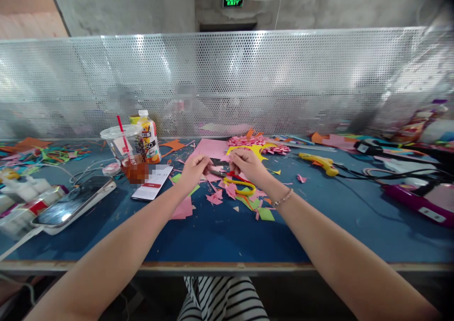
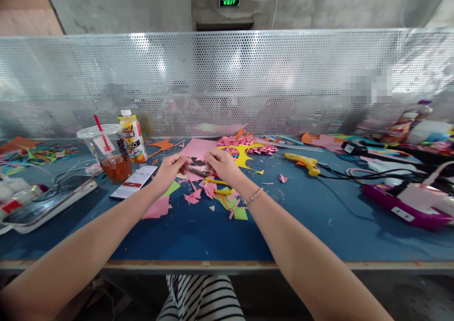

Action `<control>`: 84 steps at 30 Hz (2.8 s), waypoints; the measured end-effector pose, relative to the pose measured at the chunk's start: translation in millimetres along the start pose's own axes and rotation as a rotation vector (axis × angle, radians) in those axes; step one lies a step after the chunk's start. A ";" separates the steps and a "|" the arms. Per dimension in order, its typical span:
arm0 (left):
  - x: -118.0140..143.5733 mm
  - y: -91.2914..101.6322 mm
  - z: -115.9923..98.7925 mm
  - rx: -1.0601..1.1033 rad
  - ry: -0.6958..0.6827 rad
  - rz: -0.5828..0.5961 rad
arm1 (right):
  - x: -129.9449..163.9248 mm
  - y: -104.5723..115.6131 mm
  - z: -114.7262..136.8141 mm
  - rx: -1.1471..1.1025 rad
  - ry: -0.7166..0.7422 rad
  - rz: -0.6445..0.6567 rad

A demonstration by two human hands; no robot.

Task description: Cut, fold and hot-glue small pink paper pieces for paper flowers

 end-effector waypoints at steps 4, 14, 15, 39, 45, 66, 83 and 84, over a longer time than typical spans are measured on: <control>-15.5 29.1 23.1 -0.147 0.038 -0.141 | -3.3 2.6 -12.1 -0.041 -0.089 0.106; -6.2 9.7 26.0 -0.655 -0.004 0.214 | 19.4 -40.2 -16.2 0.674 0.114 0.604; -1.0 0.3 22.2 -0.636 -0.026 0.324 | 19.0 -38.8 -16.0 0.717 0.144 0.608; 21.9 -30.3 21.8 -0.564 0.049 0.794 | 5.6 -4.2 -18.3 0.568 -0.108 0.397; 25.4 -28.9 15.8 -0.570 0.069 0.813 | 9.9 -14.8 -16.5 0.541 -0.064 0.518; 29.7 -60.2 5.8 -0.912 -0.526 0.662 | -4.1 4.7 -17.4 0.741 -0.058 0.102; 0.7 -12.3 14.5 -0.587 0.056 0.436 | 15.7 -27.9 -12.2 0.214 -0.209 0.555; 4.2 -14.6 16.6 -0.615 0.069 0.488 | 17.1 -28.6 -11.2 0.245 -0.192 0.573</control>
Point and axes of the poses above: each hand's wrist, its own x-axis away from the middle knuckle, its own y-axis out of the back of the hand, z = x × y, the point moved 6 cm from there along -x, towards the middle knuckle
